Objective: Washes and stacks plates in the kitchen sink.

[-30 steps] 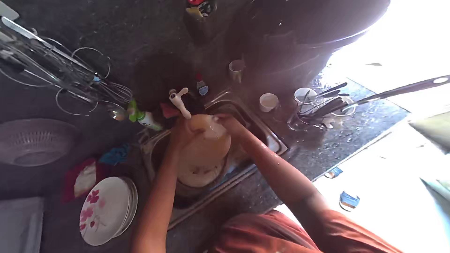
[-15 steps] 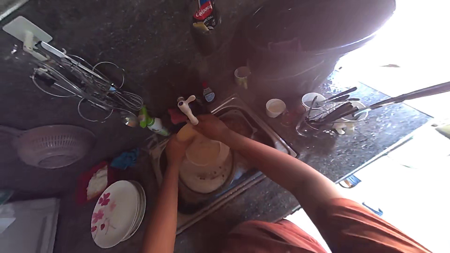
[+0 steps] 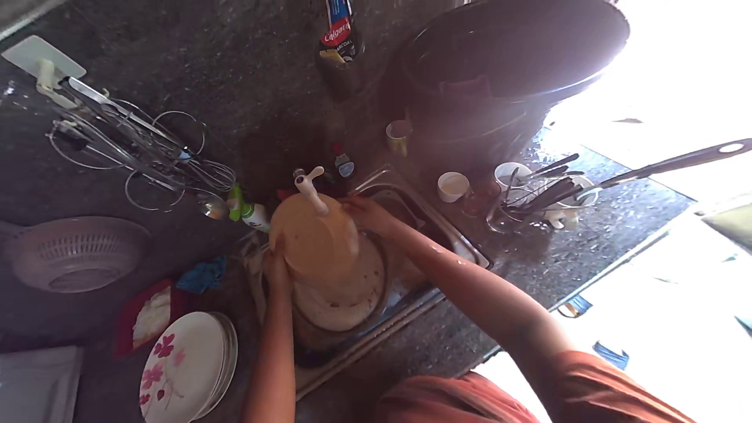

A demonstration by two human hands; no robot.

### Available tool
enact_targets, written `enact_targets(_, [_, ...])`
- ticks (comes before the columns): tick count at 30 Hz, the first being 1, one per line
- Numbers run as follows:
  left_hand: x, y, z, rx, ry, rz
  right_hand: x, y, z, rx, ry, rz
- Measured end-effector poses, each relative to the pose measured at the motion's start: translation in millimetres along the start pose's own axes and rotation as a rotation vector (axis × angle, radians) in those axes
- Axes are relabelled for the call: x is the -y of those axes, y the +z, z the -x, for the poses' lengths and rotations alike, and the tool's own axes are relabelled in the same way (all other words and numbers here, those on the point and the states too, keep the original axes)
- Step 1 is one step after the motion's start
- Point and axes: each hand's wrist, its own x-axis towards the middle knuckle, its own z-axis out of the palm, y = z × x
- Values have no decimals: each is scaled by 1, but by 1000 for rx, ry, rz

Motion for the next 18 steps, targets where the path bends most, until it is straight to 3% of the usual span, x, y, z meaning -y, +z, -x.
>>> enact_targets(5, [14,16,21,38,-135,154,-4,23,42,104,238,-468])
enact_targets(10, [25,43,39,134,-197,272,-15,32,50,3,297,-550])
enact_targets(14, [69,33,42,228,-173,-147,-20,9,62,68,219,-231])
enact_targets(16, [90,18,46,221,-318,-71,-19,4,71,171,235,83])
enact_targets(18, [98,5,50,161,-476,165,-24,11,81,323,271,361])
